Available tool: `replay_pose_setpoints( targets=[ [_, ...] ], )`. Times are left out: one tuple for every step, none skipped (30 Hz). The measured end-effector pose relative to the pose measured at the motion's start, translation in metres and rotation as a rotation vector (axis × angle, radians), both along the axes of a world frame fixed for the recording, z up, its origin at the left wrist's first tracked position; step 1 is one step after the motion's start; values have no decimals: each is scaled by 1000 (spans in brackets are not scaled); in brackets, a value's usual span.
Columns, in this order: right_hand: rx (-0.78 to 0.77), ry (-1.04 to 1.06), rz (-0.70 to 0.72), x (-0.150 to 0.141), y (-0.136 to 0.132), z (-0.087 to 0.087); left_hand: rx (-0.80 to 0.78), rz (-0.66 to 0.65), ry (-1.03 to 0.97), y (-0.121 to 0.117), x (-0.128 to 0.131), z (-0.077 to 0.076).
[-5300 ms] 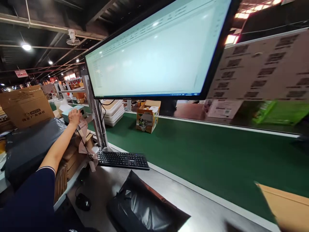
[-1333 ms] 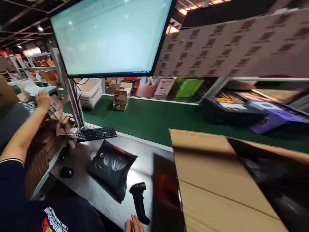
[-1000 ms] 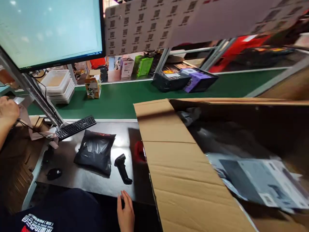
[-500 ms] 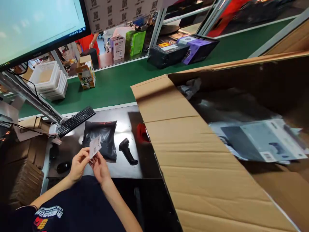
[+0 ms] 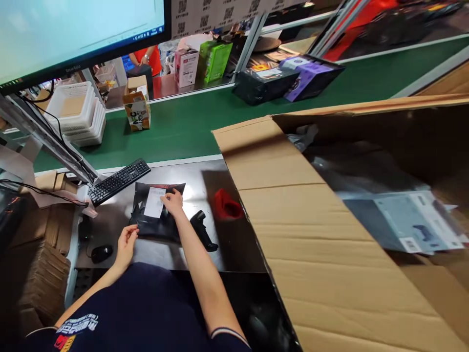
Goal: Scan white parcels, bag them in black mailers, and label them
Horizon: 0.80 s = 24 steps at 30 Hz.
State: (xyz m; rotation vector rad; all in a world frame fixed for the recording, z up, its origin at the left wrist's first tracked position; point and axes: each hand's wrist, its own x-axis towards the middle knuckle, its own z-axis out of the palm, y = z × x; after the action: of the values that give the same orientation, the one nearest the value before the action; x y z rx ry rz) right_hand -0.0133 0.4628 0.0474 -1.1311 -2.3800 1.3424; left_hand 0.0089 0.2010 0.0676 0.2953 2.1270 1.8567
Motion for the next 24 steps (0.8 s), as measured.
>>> replay_pose_setpoints(
  targets=[
    [28,-83,24,-10,5,-2,-16,-21,-2,-2,-3,-4],
    [62,-134,45,-17,6,-4,-30,-46,-5,-3,-6,-7],
    [119,-163,65,-20,6,-8,-44,-73,-8,-3,-10,-10],
    [189,-185,78,-21,3,-11,-58,-101,-11,-3,-15,-12],
    [267,-211,78,-20,0,-15,-71,-125,-13,-3,-19,-14],
    [343,-229,59,-18,-4,-18,-82,-143,-13,-2,-24,-16],
    [409,-231,18,-16,-8,-20,-92,-158,-12,-1,-29,-17],
    [471,-219,-26,-16,-13,-21,-101,-167,-10,0,-34,-18],
    [531,-193,-47,-18,-18,-21,-110,-176,-7,1,-38,-19],
    [586,-154,-35,-22,-24,-21,-122,-187,0,2,-41,-19],
    [625,-117,13,-29,-30,-22,-138,-202,12,3,-44,-20],
    [641,-96,83,-37,-36,-24,-159,-226,31,3,-46,-21],
    [630,-96,161,-46,-42,-26,-184,-256,55,3,-47,-21],
    [598,-119,228,-55,-48,-29,-209,-298,84,2,-48,-22],
    [554,-156,273,-62,-52,-32,-232,-354,116,0,-47,-24],
    [505,-197,298,-68,-54,-35,-256,-423,148,-3,-46,-26],
    [461,-226,311,-69,-53,-37,-279,-487,184,-8,-45,-28],
    [434,-232,306,-67,-50,-39,-300,-536,223,-13,-45,-32],
    [423,-215,277,-61,-45,-40,-316,-552,263,-19,-45,-36],
    [416,-180,218,-51,-39,-40,-327,-530,296,-24,-48,-40],
    [401,-137,127,-38,-32,-40,-333,-468,315,-27,-52,-45],
    [354,-109,13,-24,-25,-40,-335,-379,313,-28,-59,-50],
    [257,-104,-103,-9,-19,-41,-335,-281,284,-25,-68,-54],
    [119,-126,-198,3,-13,-41,-340,-195,227,-19,-80,-57]
  ],
)
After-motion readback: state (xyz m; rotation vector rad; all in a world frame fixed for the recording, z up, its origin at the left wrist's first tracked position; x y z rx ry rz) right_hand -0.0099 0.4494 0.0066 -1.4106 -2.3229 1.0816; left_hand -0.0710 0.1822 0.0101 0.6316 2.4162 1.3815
